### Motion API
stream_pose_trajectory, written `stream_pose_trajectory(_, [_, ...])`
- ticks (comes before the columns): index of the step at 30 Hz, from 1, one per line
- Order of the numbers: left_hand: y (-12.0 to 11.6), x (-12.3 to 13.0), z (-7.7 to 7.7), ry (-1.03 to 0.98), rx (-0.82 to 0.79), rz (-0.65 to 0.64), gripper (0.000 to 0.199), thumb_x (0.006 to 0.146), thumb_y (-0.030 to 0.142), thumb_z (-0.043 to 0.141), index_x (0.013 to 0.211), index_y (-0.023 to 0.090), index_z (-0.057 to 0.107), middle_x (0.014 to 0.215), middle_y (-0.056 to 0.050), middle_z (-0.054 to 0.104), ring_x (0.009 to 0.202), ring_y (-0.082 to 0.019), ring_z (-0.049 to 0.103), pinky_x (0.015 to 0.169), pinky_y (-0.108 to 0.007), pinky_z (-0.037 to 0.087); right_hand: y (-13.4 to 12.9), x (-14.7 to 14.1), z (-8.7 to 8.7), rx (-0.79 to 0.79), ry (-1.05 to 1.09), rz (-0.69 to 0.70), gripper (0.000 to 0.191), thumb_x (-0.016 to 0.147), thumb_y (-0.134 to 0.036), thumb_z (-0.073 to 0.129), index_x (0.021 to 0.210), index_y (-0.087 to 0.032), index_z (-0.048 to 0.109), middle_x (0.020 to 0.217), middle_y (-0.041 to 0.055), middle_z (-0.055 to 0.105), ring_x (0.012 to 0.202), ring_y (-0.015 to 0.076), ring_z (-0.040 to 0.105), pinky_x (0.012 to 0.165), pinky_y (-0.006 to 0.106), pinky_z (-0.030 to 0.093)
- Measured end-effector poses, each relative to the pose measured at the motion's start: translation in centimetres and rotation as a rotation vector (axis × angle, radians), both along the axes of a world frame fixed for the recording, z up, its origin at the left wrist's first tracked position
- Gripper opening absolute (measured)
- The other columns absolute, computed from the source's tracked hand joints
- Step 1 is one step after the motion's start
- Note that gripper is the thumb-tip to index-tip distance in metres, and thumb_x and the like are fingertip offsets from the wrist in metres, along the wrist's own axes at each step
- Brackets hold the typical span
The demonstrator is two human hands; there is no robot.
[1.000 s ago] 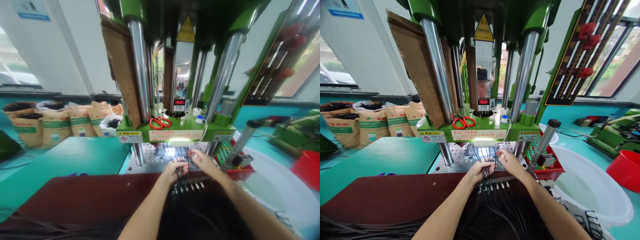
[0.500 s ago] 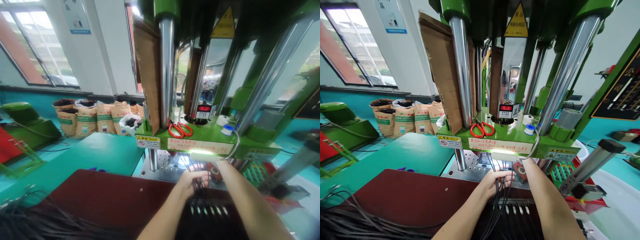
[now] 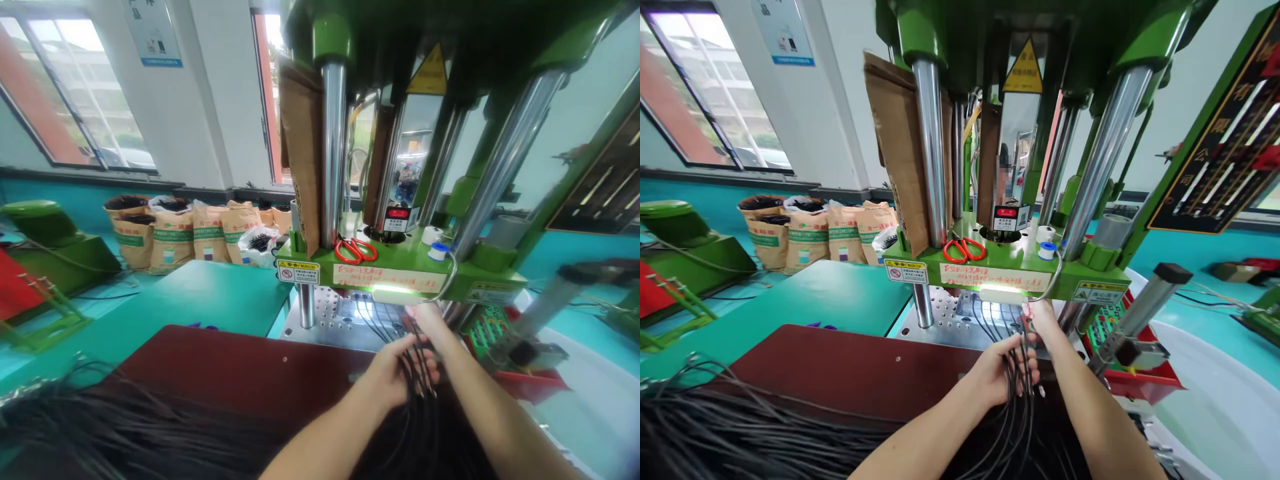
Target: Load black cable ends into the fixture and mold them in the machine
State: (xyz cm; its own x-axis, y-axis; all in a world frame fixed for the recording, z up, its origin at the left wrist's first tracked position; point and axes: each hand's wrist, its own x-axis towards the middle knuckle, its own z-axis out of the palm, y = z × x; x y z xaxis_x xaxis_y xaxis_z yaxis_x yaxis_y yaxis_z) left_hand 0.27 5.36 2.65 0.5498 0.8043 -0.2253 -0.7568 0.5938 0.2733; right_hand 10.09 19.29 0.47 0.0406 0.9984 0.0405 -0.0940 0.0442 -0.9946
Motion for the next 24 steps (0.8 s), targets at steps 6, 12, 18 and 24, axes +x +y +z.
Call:
stream_pose_trajectory(6, [-3.0, 0.1, 2.3, -0.135, -0.17, -0.023, 0.029, 0.088, 0.024, 0.033, 0.065, 0.011, 0.046, 0.043, 0.008, 0.022, 0.031, -0.002, 0.022, 0.035, -0.012, 0.018, -1.6, 0.9, 0.9, 0.018, 0.142, -0.099, 0.024, 0.068, -0.036, 0.062, 0.065, -0.018, 0.046, 0.041, -0.0087, 0.042, 0.028, 0.0036, 0.034, 0.025, 0.015, 0.019])
stream_pose_trajectory(12, [-10.3, -0.5, 2.3, -0.105, -0.058, -0.115, 0.021, 0.084, 0.025, 0.043, 0.067, 0.013, 0.046, 0.045, 0.008, 0.02, 0.033, -0.003, 0.017, 0.036, -0.014, 0.009, -3.8, 1.3, 1.1, -0.006, 0.199, -0.164, 0.024, 0.06, -0.035, 0.064, 0.065, -0.018, 0.048, 0.035, -0.0077, 0.041, 0.026, 0.0053, 0.033, 0.024, 0.016, 0.02])
stream_pose_trajectory(18, [-16.6, -6.0, 4.5, -0.005, 0.221, 0.074, 0.021, 0.073, 0.034, 0.061, 0.069, 0.018, 0.048, 0.046, 0.008, 0.022, 0.034, -0.004, 0.013, 0.035, -0.017, 0.011, -5.1, 2.4, 0.9, -0.002, 0.132, -0.126, 0.025, 0.059, -0.038, 0.064, 0.067, -0.017, 0.052, 0.036, -0.0053, 0.045, 0.028, 0.0045, 0.034, 0.025, 0.014, 0.02])
stream_pose_trajectory(24, [-10.8, -21.5, 9.9, 0.375, 0.41, 1.152, 0.016, 0.084, 0.023, 0.043, 0.069, 0.016, 0.043, 0.049, 0.008, 0.018, 0.036, -0.003, 0.018, 0.035, -0.014, 0.019, -6.9, 5.3, -0.9, -0.083, -0.05, 0.001, 0.026, 0.061, -0.037, 0.064, 0.069, -0.014, 0.056, 0.039, -0.0036, 0.046, 0.028, 0.0059, 0.037, 0.025, 0.014, 0.016])
